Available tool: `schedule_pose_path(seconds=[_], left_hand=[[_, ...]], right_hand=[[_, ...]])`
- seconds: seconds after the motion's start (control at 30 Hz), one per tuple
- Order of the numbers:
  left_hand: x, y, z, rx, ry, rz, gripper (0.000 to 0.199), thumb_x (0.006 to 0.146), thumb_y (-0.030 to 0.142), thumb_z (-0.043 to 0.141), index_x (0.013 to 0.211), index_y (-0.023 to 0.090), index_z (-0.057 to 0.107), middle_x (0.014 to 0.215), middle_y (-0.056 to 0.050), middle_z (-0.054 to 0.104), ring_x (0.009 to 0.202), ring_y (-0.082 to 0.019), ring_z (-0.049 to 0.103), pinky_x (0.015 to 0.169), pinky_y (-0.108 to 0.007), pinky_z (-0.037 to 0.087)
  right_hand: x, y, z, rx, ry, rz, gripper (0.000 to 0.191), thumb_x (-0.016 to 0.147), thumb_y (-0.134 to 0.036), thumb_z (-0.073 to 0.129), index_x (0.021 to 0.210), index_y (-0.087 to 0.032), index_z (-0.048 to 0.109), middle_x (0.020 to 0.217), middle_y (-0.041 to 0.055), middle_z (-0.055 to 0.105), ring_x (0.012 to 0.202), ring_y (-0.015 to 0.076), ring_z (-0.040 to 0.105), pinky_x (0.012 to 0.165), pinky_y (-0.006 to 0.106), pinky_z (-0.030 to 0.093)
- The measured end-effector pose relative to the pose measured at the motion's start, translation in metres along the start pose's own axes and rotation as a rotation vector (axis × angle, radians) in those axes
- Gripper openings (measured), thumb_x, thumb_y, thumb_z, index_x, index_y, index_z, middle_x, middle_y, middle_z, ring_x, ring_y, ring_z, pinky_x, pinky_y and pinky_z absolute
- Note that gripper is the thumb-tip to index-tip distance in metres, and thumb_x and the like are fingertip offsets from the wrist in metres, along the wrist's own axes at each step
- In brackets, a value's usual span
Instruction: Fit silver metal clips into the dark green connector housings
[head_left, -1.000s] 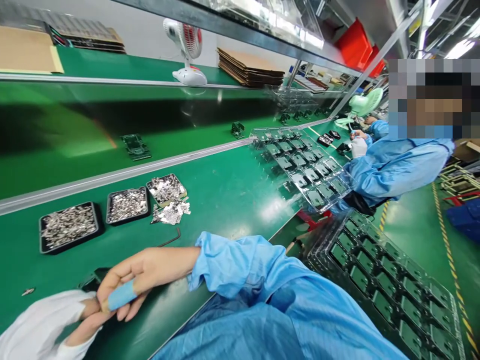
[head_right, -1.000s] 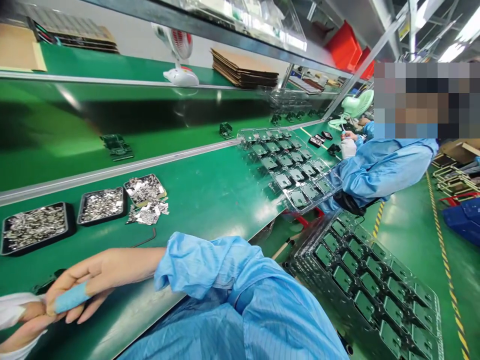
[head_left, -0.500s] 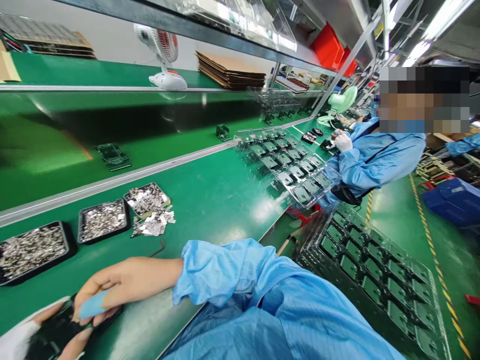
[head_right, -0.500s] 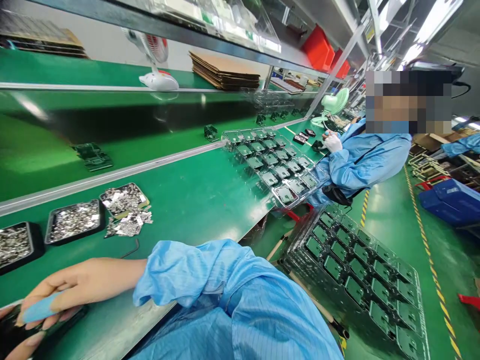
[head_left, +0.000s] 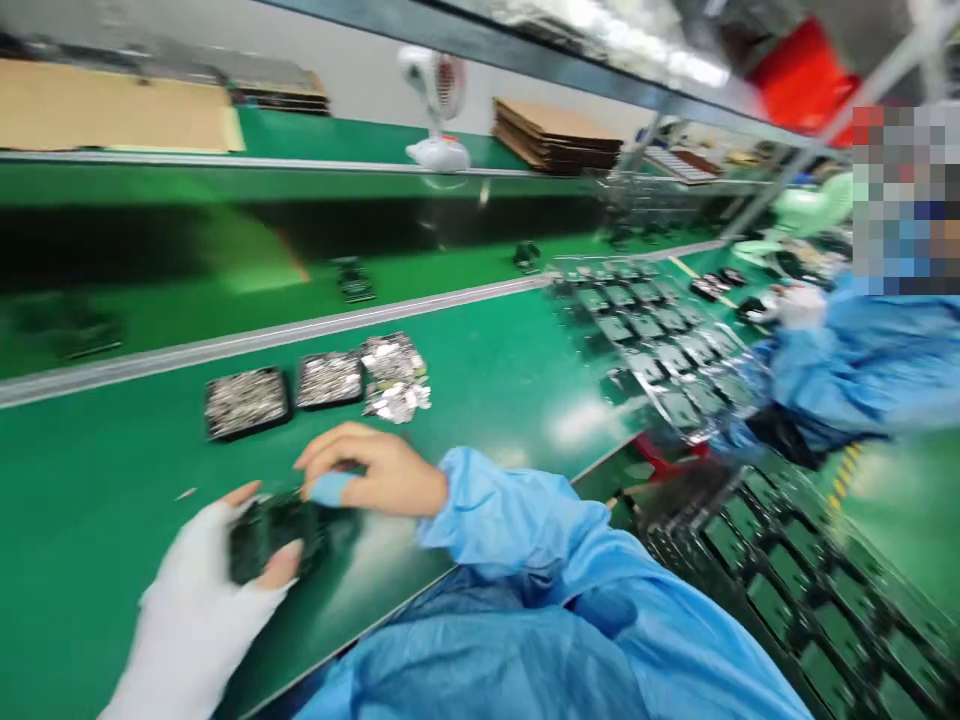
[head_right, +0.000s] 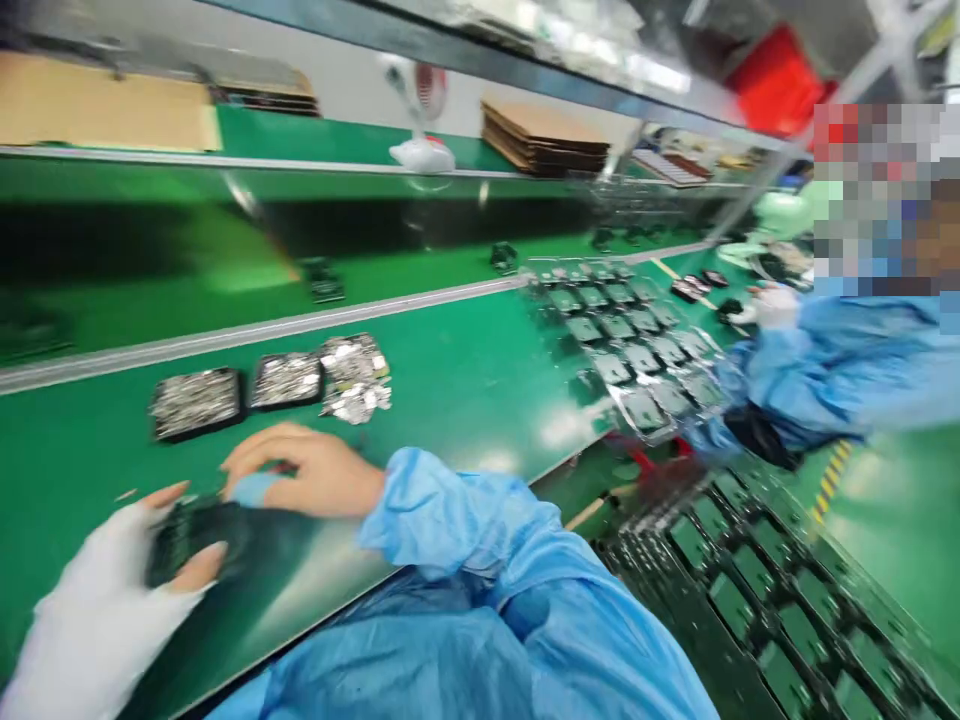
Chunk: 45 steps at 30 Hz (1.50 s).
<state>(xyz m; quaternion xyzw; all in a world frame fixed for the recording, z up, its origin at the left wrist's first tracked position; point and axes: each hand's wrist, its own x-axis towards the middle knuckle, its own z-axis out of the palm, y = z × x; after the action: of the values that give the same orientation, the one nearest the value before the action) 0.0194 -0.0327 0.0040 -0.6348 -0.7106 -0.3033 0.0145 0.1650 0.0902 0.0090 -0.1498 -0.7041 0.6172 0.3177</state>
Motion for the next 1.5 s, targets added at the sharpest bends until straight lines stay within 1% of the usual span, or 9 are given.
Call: schedule_pose_path(seconds=[0.03,0.13,0.37,0.53,0.73,0.9,1.1,1.3,1.5], left_hand=[[-0.004,0.001,0.001,0.020,0.019,-0.056,0.037,0.078,0.042,0.053,0.112,0.027,0.049,0.093,-0.005,0.065,0.078,-0.027,0.064,0.062,-0.040,0.053],[-0.007,0.006,0.003,-0.075,-0.001,-0.067,0.036,0.077,0.037,0.054,0.107,0.019,0.050,0.099,-0.008,0.062,0.085,-0.024,0.063,0.072,-0.035,0.054],[-0.002,0.020,-0.001,-0.164,0.016,-0.029,0.036,0.078,0.032,0.052,0.109,0.017,0.047,0.104,-0.010,0.057,0.095,-0.023,0.059,0.083,-0.037,0.052],[-0.006,0.018,0.001,-0.145,0.008,-0.036,0.039,0.077,0.033,0.056,0.111,0.017,0.047,0.106,-0.011,0.057,0.098,-0.025,0.058,0.085,-0.040,0.051],[-0.009,0.018,0.004,-0.049,0.082,0.039,0.040,0.077,0.033,0.057,0.111,0.013,0.050,0.106,-0.015,0.058,0.099,-0.029,0.058,0.086,-0.044,0.050],[-0.006,0.021,-0.002,-0.227,-0.038,-0.037,0.036,0.078,0.030,0.051,0.111,0.016,0.047,0.103,-0.010,0.058,0.092,-0.023,0.060,0.081,-0.038,0.053],[-0.001,0.019,0.006,-0.196,0.007,-0.068,0.032,0.083,0.017,0.043,0.114,0.017,0.049,0.118,-0.012,0.060,0.111,-0.023,0.057,0.096,-0.041,0.047],[0.009,0.015,0.006,-0.153,0.051,0.000,0.017,0.087,0.023,0.046,0.100,0.017,0.056,0.099,-0.008,0.067,0.089,-0.020,0.064,0.080,-0.034,0.052],[0.010,0.016,0.010,0.002,0.085,0.052,0.018,0.084,0.022,0.046,0.097,0.015,0.057,0.092,-0.010,0.066,0.084,-0.024,0.063,0.075,-0.037,0.051]], right_hand=[[-0.003,-0.005,-0.001,-0.061,0.005,-0.066,0.008,0.079,-0.021,0.064,0.072,-0.019,0.061,0.099,0.0045,0.064,0.102,0.0156,0.057,0.098,0.030,0.043],[-0.006,-0.005,-0.002,-0.249,-0.008,-0.190,0.007,0.082,-0.021,0.058,0.075,-0.020,0.059,0.101,0.0066,0.063,0.102,0.0169,0.056,0.097,0.036,0.043],[-0.009,0.001,0.004,-0.434,-0.031,-0.364,0.008,0.084,-0.016,0.050,0.082,-0.020,0.056,0.098,0.0073,0.062,0.096,0.0176,0.057,0.087,0.037,0.046],[-0.009,0.000,0.004,-0.469,-0.032,-0.339,0.011,0.081,-0.012,0.048,0.081,-0.020,0.055,0.098,0.0077,0.061,0.097,0.0185,0.055,0.086,0.037,0.045],[-0.010,0.002,0.004,-0.469,-0.038,-0.299,0.010,0.081,-0.013,0.048,0.081,-0.020,0.054,0.099,0.0080,0.060,0.099,0.0190,0.054,0.086,0.037,0.045],[-0.009,0.003,0.005,-0.455,-0.034,-0.282,0.011,0.082,-0.012,0.047,0.082,-0.020,0.054,0.099,0.0076,0.060,0.098,0.0183,0.055,0.086,0.036,0.046],[-0.009,0.006,0.009,-0.413,0.008,-0.248,0.007,0.080,-0.014,0.052,0.081,-0.020,0.054,0.094,0.0059,0.059,0.095,0.0176,0.056,0.085,0.035,0.047],[-0.010,0.004,0.011,-0.398,0.020,-0.230,0.007,0.080,-0.014,0.051,0.081,-0.020,0.053,0.092,0.0054,0.058,0.091,0.0165,0.056,0.083,0.033,0.048],[-0.012,0.007,0.012,-0.443,0.003,-0.244,0.009,0.082,-0.013,0.047,0.083,-0.020,0.051,0.090,0.0050,0.058,0.089,0.0161,0.056,0.081,0.031,0.048]])
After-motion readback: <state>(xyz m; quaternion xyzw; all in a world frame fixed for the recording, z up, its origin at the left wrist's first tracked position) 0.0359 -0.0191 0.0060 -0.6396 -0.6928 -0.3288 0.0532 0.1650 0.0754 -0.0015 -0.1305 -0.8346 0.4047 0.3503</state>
